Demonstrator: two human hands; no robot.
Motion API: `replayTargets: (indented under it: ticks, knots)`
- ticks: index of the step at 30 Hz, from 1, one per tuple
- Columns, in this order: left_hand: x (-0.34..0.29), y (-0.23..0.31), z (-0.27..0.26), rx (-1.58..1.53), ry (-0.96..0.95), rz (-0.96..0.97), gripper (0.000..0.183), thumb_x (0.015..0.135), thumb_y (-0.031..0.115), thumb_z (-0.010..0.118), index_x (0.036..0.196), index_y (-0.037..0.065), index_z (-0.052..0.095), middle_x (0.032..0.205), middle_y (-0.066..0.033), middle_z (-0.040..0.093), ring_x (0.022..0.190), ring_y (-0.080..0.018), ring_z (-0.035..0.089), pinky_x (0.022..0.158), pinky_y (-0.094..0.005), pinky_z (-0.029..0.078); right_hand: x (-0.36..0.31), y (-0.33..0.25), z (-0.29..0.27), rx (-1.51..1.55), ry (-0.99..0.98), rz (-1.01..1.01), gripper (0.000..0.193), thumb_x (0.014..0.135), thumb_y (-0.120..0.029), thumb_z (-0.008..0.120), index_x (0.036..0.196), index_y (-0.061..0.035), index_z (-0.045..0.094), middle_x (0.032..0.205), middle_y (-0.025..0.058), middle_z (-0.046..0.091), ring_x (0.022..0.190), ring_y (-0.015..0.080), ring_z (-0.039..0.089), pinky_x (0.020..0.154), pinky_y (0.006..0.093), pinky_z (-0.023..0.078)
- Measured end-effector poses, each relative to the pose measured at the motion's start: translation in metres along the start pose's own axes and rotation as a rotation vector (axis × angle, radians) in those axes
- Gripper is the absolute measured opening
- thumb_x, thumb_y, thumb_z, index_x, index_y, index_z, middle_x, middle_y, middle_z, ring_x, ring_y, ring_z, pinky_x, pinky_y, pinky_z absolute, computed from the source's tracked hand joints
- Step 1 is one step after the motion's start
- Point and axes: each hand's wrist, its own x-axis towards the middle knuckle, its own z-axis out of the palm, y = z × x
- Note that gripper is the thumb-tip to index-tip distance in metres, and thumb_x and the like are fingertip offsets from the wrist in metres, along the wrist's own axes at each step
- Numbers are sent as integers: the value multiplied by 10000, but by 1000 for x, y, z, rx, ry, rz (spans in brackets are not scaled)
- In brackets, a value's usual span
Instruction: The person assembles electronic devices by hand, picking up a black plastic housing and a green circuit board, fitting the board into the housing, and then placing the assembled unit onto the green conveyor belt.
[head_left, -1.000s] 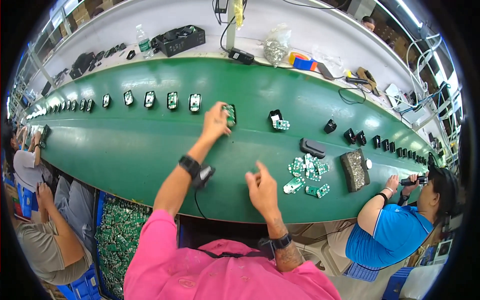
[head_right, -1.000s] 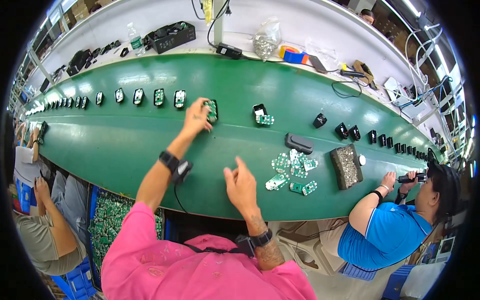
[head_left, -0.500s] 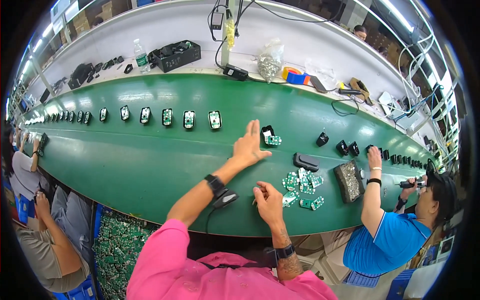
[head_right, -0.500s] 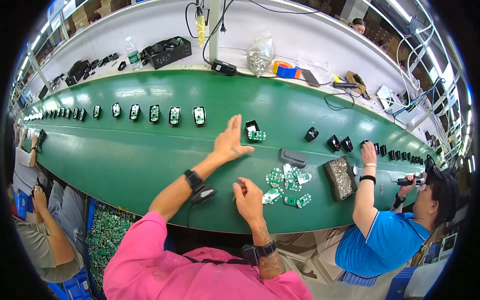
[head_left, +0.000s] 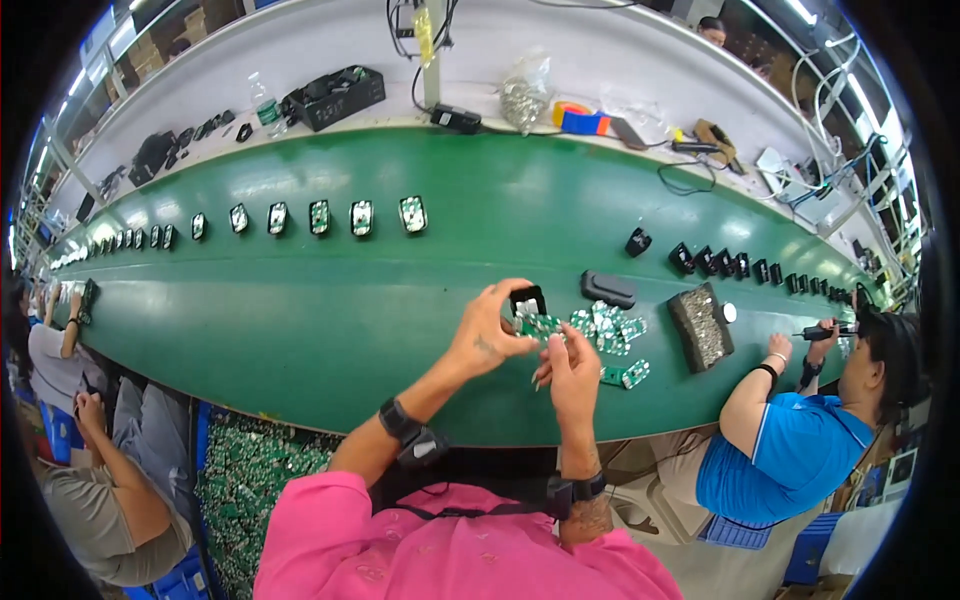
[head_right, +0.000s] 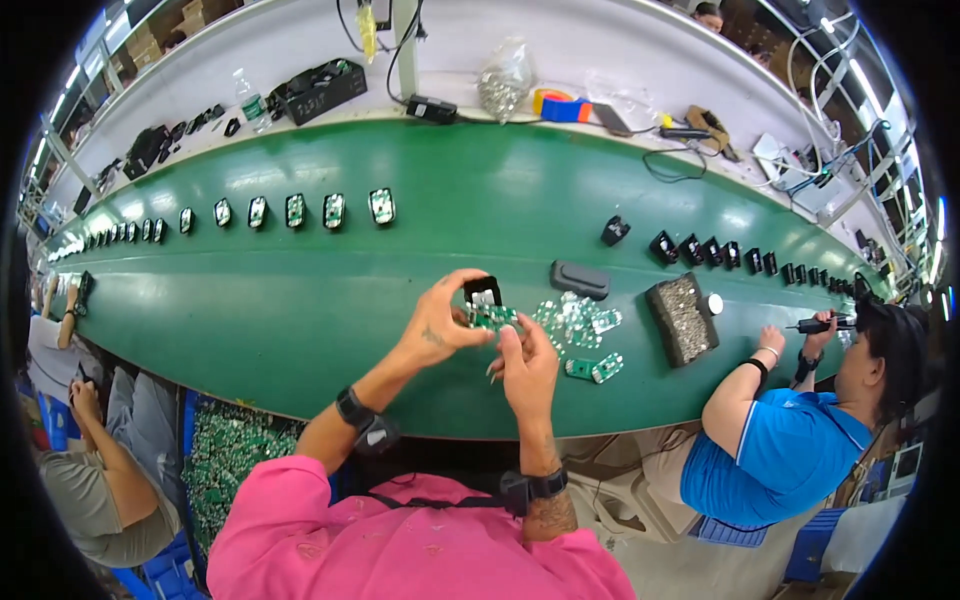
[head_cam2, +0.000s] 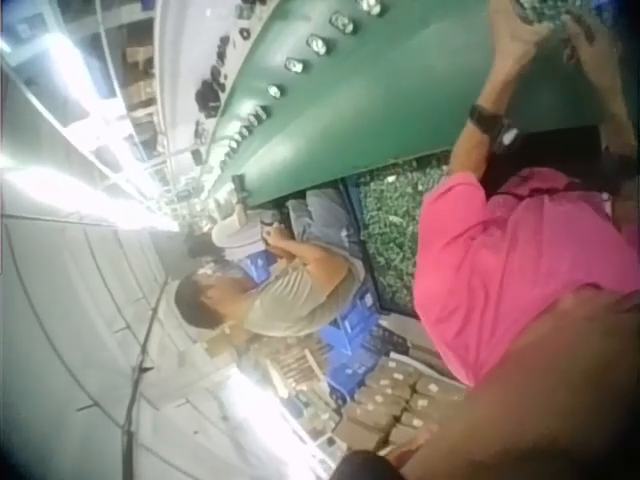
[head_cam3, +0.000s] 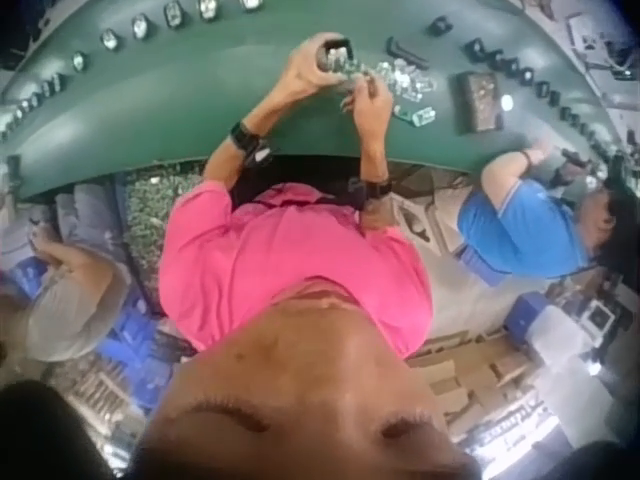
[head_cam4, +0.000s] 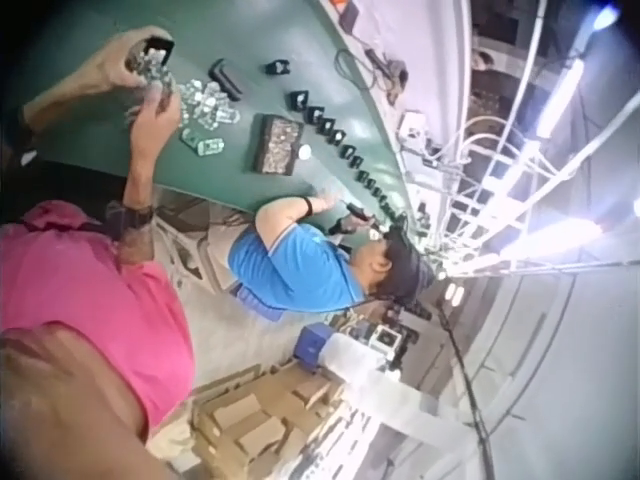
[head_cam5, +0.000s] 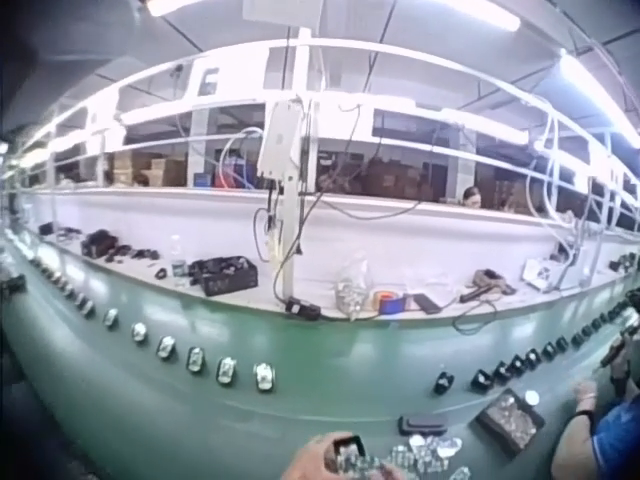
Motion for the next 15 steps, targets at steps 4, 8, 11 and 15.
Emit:
replayTargets:
  ticks: [4, 8, 11, 15]
  knots:
    - [-52, 3, 6, -430, -38, -79, 621, 810, 72, 732, 1382, 73, 489, 1191, -103, 613, 968, -161, 639, 735, -287, 566, -9, 2, 8, -21, -142, -27, 257, 984, -120, 616, 1178, 46, 646, 792, 30, 644, 568, 60, 567, 472, 209, 450]
    - [-70, 9, -5, -570, -56, -255, 527, 877, 26, 641, 1382, 72, 498, 1155, -96, 624, 969, -133, 629, 697, -271, 564, -23, -4, 9, -82, -205, 19, 274, 951, -100, 662, 1187, 38, 656, 778, 15, 627, 590, 57, 552, 496, 208, 440]
    - [-76, 7, -3, -491, -20, -221, 506, 899, 3, 596, 1391, 68, 499, 1130, -91, 633, 937, -117, 629, 667, -264, 559, -34, -23, 9, -512, -29, -415, 279, 884, -62, 716, 1153, 7, 691, 748, 30, 595, 654, 75, 539, 551, 239, 434]
    - [-85, 13, -1, -284, -7, -156, 488, 897, 3, 606, 1376, 59, 533, 1104, -91, 649, 903, -116, 647, 707, -267, 569, -41, -38, 14, -366, -308, -312, 137, 901, -50, 694, 1011, 26, 726, 751, 39, 623, 624, 74, 569, 537, 222, 429]
